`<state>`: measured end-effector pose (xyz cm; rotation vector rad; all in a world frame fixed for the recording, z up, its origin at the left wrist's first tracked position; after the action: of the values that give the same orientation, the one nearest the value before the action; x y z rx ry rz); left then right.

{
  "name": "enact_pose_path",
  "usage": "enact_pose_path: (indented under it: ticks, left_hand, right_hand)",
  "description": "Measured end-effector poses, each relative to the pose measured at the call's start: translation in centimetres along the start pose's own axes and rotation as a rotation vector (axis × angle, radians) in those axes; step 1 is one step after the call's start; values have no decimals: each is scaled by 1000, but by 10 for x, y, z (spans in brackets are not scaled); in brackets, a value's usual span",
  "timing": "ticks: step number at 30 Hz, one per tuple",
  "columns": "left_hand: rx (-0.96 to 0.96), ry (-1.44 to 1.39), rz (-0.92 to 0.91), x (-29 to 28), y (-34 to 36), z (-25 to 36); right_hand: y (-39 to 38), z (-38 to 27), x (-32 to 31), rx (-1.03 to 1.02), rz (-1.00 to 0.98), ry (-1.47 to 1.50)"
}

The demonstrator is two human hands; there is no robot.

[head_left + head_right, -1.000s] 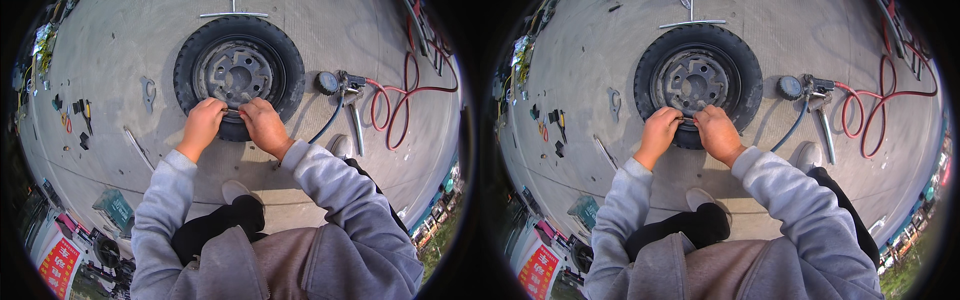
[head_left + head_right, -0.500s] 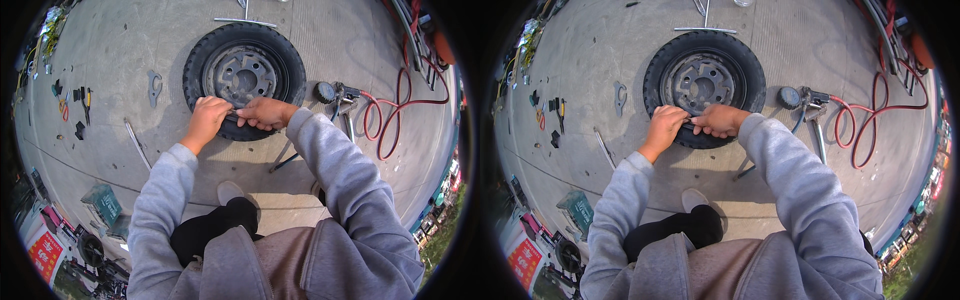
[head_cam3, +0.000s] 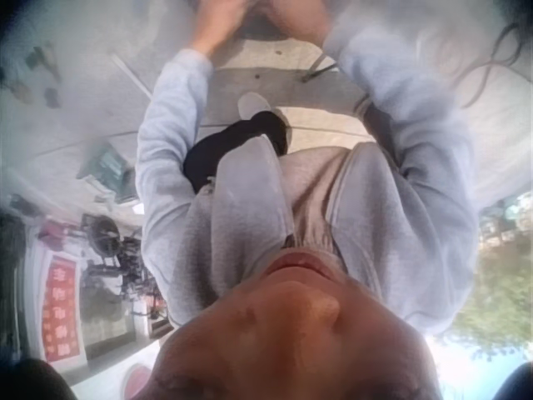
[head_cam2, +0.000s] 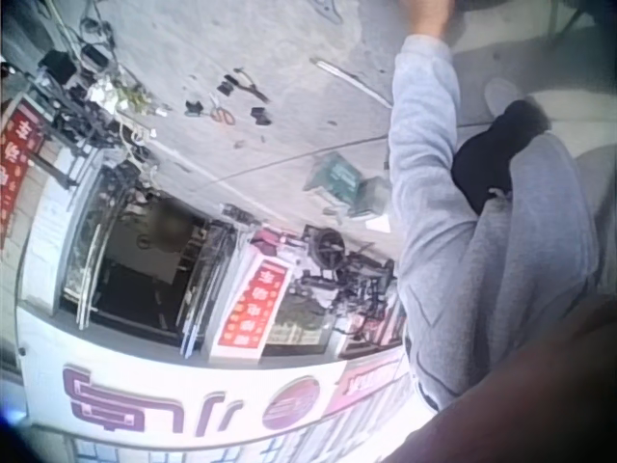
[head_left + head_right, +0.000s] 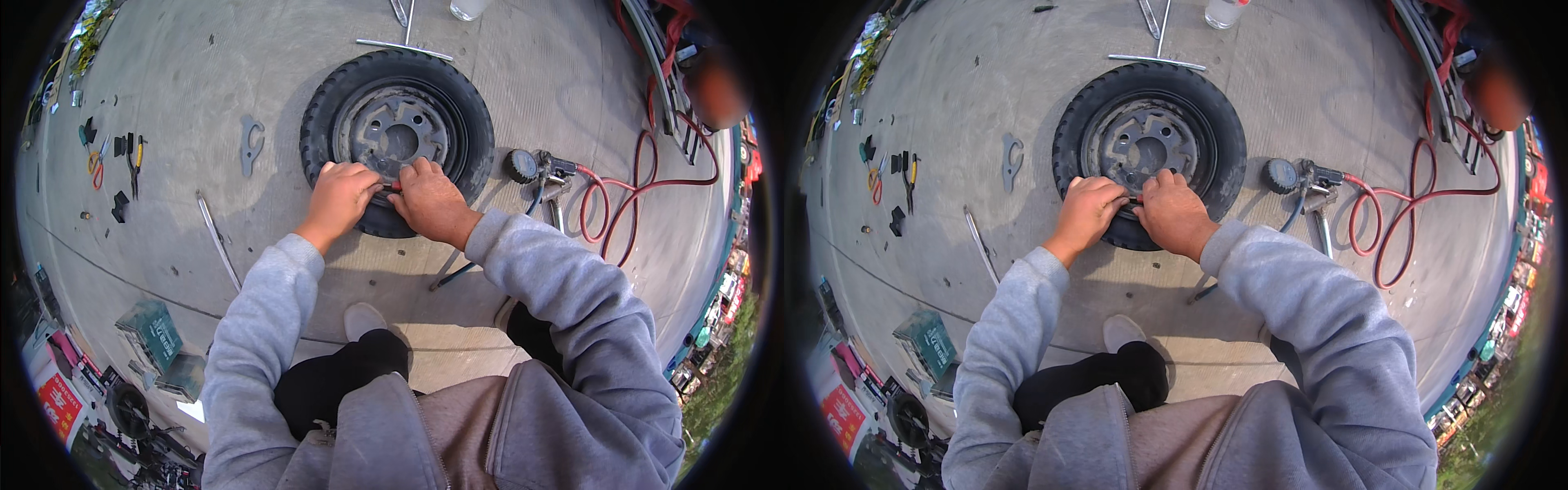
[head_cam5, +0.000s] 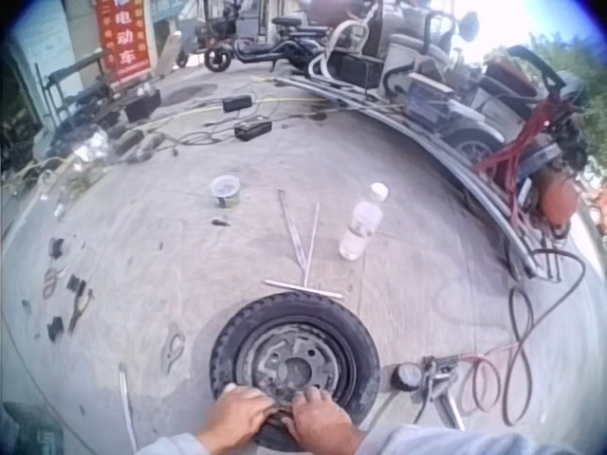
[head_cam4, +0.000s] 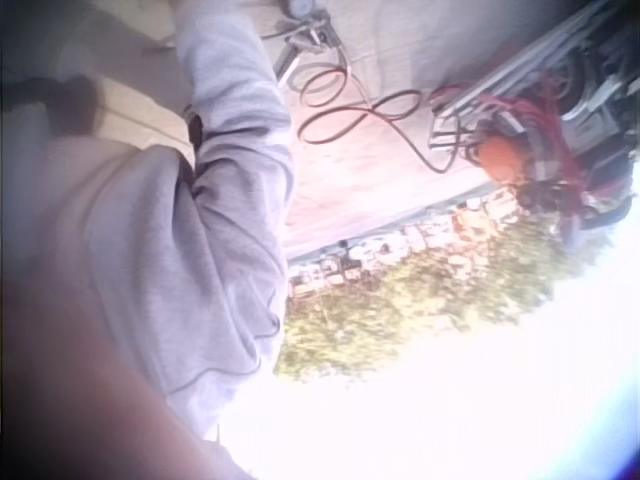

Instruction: The person hammers a small tire on the ground, then uses a pneumatic inflator to add air. They retrieve a red tool from a scooter's storage compartment and use it to adjust the tire valve before inflating again. The tire remains on the ground throughout.

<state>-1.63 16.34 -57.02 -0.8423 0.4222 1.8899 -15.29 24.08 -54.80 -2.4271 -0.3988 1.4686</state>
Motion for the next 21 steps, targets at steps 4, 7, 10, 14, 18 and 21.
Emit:
enact_pose_path:
  ticks: [4,7,10,14,18,21]
  left_hand:
    - [27,-19,39,0,-2,1]
    - [27,-21,35,1,-3,-2]
    - [30,-41,63,0,-7,-5]
    - [40,-49,74,2,-7,-9]
    - [43,-46,64,3,-10,-10]
    - [39,-49,59,3,-10,-11]
  right_hand:
    - [-1,1,-6,-28,-307,-87]
    - [5,13,-9,137,-496,9]
    - [10,5,-13,135,-462,-79]
    - [10,-5,-17,162,-382,-131]
    - [9,-3,-15,172,-484,-91]
    - [9,0,-15,214,-444,-101]
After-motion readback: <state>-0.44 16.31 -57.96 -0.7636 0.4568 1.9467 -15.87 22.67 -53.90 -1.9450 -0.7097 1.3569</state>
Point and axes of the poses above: each hand's wrist, its own y-axis towards the middle knuckle, its own x-axis out of the palm, z = x × y, the point moved 5 cm from there along y, towards the middle knuckle, and after that the axes turned 10 degrees about -z, right-handed, at the moved point
